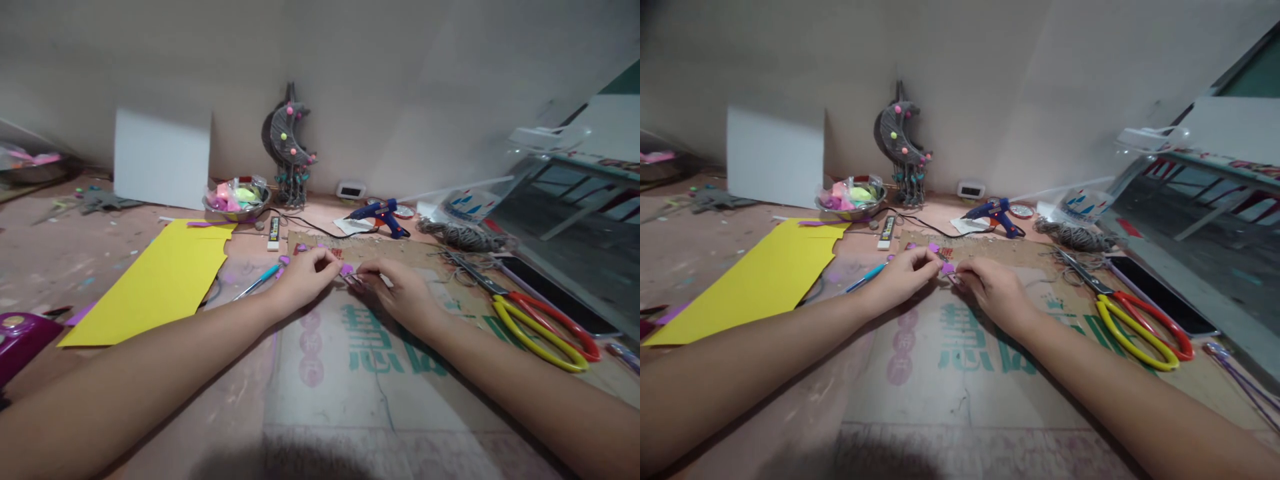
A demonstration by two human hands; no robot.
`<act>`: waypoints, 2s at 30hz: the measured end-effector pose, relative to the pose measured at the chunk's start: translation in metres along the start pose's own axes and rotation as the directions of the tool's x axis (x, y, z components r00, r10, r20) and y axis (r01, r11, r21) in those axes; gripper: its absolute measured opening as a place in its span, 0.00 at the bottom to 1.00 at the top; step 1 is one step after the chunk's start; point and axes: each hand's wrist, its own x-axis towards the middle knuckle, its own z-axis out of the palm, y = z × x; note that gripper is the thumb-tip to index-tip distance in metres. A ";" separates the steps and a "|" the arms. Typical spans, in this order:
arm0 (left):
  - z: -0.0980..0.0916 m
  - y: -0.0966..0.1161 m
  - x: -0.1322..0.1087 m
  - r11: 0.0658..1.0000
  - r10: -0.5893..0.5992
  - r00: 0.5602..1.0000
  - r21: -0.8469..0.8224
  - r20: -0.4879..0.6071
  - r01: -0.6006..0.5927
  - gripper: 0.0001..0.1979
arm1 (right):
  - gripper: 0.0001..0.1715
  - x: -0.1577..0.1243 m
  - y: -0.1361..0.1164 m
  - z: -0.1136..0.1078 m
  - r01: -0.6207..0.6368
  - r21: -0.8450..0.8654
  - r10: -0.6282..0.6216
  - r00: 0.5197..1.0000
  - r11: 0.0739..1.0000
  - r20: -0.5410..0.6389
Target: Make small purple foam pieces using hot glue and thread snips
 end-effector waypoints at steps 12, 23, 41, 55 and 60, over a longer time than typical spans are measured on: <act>-0.001 0.001 -0.001 1.000 -0.016 1.000 -0.021 0.011 0.017 0.10 | 0.10 -0.001 0.000 0.001 0.125 0.011 -0.126 0.992 0.992 0.025; -0.003 0.001 0.000 1.000 -0.012 1.000 -0.026 0.002 0.012 0.10 | 0.13 -0.001 0.000 0.001 0.172 0.023 -0.173 0.983 0.985 0.066; 0.000 -0.002 0.002 0.999 -0.029 1.000 -0.039 0.010 0.030 0.11 | 0.29 0.005 0.000 0.004 0.014 0.114 -0.023 0.997 0.993 0.078; 0.000 0.002 0.002 0.997 -0.039 0.998 -0.066 0.045 0.042 0.10 | 0.13 0.003 0.003 0.002 -0.037 0.122 0.036 0.999 0.992 0.011; 0.001 0.001 0.002 0.997 -0.061 0.997 -0.050 0.047 0.063 0.10 | 0.08 0.004 0.000 -0.003 -0.045 0.149 0.039 0.998 0.988 0.039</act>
